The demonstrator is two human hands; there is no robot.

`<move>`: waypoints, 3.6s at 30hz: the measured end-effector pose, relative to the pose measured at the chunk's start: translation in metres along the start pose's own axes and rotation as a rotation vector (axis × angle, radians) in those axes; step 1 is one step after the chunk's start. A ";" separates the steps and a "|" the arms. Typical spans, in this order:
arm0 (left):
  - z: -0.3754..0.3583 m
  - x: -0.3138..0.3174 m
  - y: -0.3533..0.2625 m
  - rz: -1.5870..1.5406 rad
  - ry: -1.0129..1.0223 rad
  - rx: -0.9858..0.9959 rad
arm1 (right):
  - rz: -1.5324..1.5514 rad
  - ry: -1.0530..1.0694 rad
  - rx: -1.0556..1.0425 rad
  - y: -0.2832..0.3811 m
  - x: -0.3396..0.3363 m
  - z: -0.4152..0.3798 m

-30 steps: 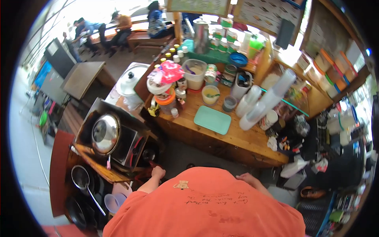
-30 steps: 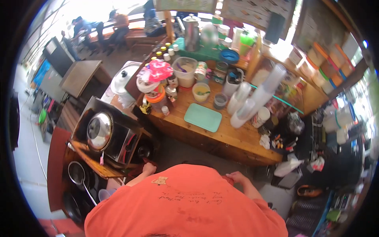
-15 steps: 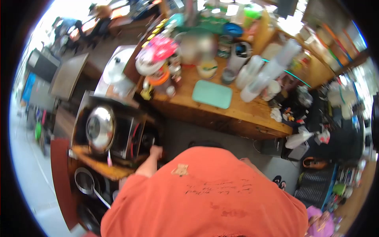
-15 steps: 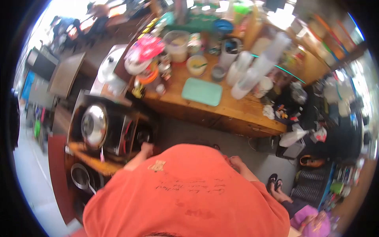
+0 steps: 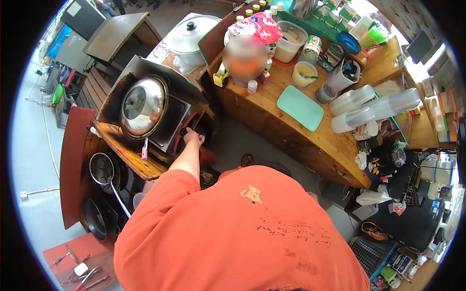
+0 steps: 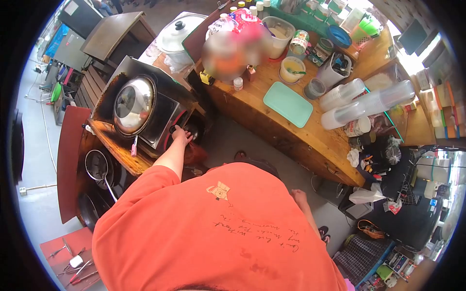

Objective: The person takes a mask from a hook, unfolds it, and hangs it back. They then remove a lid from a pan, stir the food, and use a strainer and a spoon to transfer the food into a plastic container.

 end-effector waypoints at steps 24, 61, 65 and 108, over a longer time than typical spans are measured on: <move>0.001 -0.006 0.002 0.038 -0.252 0.089 | -0.093 -0.113 0.098 -0.063 0.021 -0.013; -0.111 0.195 0.229 2.067 1.112 0.953 | -0.021 -0.117 0.287 -0.145 -0.082 -0.052; -0.138 0.202 0.251 2.041 1.143 0.959 | -0.050 -0.070 0.320 -0.147 -0.089 -0.059; -0.161 0.219 0.316 2.141 1.345 0.992 | -0.183 -0.085 0.130 -0.163 -0.163 -0.060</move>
Point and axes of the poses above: each hand's wrist, its own z-axis towards the middle knuckle, its own x-axis out of the palm, y = z × x, the point moved 4 cm from there along z, towards the middle knuckle
